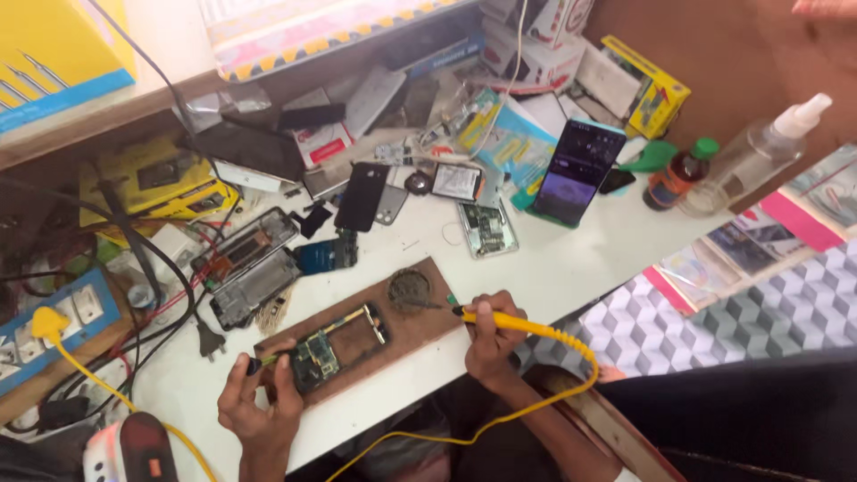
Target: The person uses a soldering iron and tweezers to work on a small circuit board placed on a wooden board. They repeatedly apply the soldering iron to specific points on the board while holding it steady with tweezers.
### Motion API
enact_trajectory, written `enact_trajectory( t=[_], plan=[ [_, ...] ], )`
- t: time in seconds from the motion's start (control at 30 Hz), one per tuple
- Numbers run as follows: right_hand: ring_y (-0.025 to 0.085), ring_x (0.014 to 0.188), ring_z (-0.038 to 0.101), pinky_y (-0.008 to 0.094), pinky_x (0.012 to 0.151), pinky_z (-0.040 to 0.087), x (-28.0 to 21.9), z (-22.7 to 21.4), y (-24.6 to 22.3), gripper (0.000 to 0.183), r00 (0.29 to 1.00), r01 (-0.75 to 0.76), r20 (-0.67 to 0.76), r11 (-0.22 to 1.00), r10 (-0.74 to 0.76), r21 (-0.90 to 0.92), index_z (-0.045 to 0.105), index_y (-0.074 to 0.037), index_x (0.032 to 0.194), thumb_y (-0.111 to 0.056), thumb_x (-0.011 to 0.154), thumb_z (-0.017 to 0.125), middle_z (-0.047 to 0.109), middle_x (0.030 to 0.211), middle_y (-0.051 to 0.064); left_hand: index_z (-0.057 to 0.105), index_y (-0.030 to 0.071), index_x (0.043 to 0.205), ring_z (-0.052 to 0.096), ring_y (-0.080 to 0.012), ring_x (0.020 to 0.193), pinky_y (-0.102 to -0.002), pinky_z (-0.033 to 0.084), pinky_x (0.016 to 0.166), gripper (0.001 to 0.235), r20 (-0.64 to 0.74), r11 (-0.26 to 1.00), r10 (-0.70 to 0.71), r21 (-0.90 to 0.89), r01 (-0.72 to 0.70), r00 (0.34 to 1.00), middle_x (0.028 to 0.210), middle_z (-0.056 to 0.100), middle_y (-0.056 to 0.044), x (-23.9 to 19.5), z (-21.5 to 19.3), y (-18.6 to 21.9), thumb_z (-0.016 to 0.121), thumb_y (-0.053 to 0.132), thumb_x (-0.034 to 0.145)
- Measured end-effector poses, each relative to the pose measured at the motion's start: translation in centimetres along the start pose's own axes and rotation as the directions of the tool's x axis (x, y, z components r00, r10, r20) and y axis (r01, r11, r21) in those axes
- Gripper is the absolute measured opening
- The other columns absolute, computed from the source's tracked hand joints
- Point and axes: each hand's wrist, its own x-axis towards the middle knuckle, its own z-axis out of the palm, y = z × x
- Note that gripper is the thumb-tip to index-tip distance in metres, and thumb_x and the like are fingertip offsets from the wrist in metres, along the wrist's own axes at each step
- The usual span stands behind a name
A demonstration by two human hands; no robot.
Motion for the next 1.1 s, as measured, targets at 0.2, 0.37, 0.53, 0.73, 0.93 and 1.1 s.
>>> enact_trajectory(
  t=[0.2, 0.37, 0.53, 0.73, 0.93, 1.1],
  plan=[
    [0.005, 0.053, 0.040, 0.024, 0.049, 0.032, -1.0, -0.9, 1.2, 0.024, 0.995, 0.089, -0.038, 0.988, -0.095, -0.123, 0.054, -0.004, 0.086, -0.016, 0.106, 0.059, 0.055, 0.067, 0.002, 0.035, 0.001, 0.142, 0.072, -0.0228, 0.081, -0.027, 0.055, 0.065, 0.056, 0.017, 0.984, 0.000, -0.180, 0.003, 1.000, 0.109, 0.074, -0.016, -1.7, -0.3, -0.6, 0.073, -0.006, 0.102],
    [0.005, 0.055, 0.044, 0.022, 0.048, 0.034, -0.6, -1.0, 2.4, 0.017, 0.991, -0.004, -0.133, 1.000, 0.002, -0.016, 0.052, -0.008, 0.087, -0.014, 0.102, 0.057, 0.062, 0.075, 0.005, 0.047, 0.003, 0.133, 0.067, -0.0352, 0.092, -0.037, 0.059, 0.077, 0.052, -0.075, 0.989, 0.142, 0.040, -0.139, 0.987, 0.124, 0.052, -0.032, -1.2, 0.4, -2.1, 0.079, -0.006, 0.093],
    [0.006, 0.062, 0.042, 0.023, 0.053, 0.033, -0.2, -1.9, 1.7, 0.020, 0.983, -0.072, -0.165, 0.997, 0.074, 0.018, 0.049, -0.008, 0.093, -0.015, 0.109, 0.058, 0.055, 0.080, 0.002, 0.050, 0.005, 0.131, 0.067, -0.0376, 0.092, -0.039, 0.057, 0.075, 0.051, -0.125, 0.978, 0.170, 0.146, -0.151, 0.977, 0.123, 0.063, -0.024, -1.2, 0.1, -1.0, 0.082, 0.001, 0.091],
    [0.005, 0.054, 0.036, 0.023, 0.046, 0.032, 0.0, 0.2, -0.7, 0.023, 0.993, -0.030, -0.115, 0.999, 0.034, 0.035, 0.047, -0.006, 0.096, -0.022, 0.110, 0.056, 0.054, 0.081, 0.005, 0.040, 0.001, 0.138, 0.064, -0.0136, 0.058, -0.023, 0.043, 0.052, 0.056, 0.040, 0.955, -0.005, -0.296, 0.017, 0.999, 0.100, 0.078, -0.017, 1.1, -0.9, 1.0, 0.071, -0.012, 0.094],
    [0.007, 0.053, 0.037, 0.024, 0.045, 0.032, -2.5, 1.6, -0.3, 0.027, 0.995, -0.053, -0.083, 0.998, 0.050, -0.041, 0.048, -0.005, 0.094, -0.025, 0.111, 0.056, 0.051, 0.076, 0.005, 0.037, 0.003, 0.142, 0.074, -0.0207, 0.083, -0.028, 0.053, 0.064, 0.057, 0.019, 0.974, 0.096, -0.209, -0.090, 0.995, 0.104, 0.074, -0.017, 1.1, -1.2, 0.9, 0.071, -0.010, 0.098],
    [0.008, 0.053, 0.040, 0.024, 0.045, 0.033, -0.1, 1.7, -0.8, 0.027, 0.976, 0.050, -0.203, 0.988, -0.080, -0.148, 0.047, -0.004, 0.096, -0.025, 0.111, 0.055, 0.054, 0.079, 0.006, 0.034, 0.003, 0.141, 0.075, -0.0226, 0.082, -0.024, 0.050, 0.061, 0.057, 0.061, 0.956, 0.011, -0.295, 0.007, 0.998, 0.107, 0.075, -0.021, 2.0, -1.0, 1.8, 0.069, -0.012, 0.098]
  ],
)
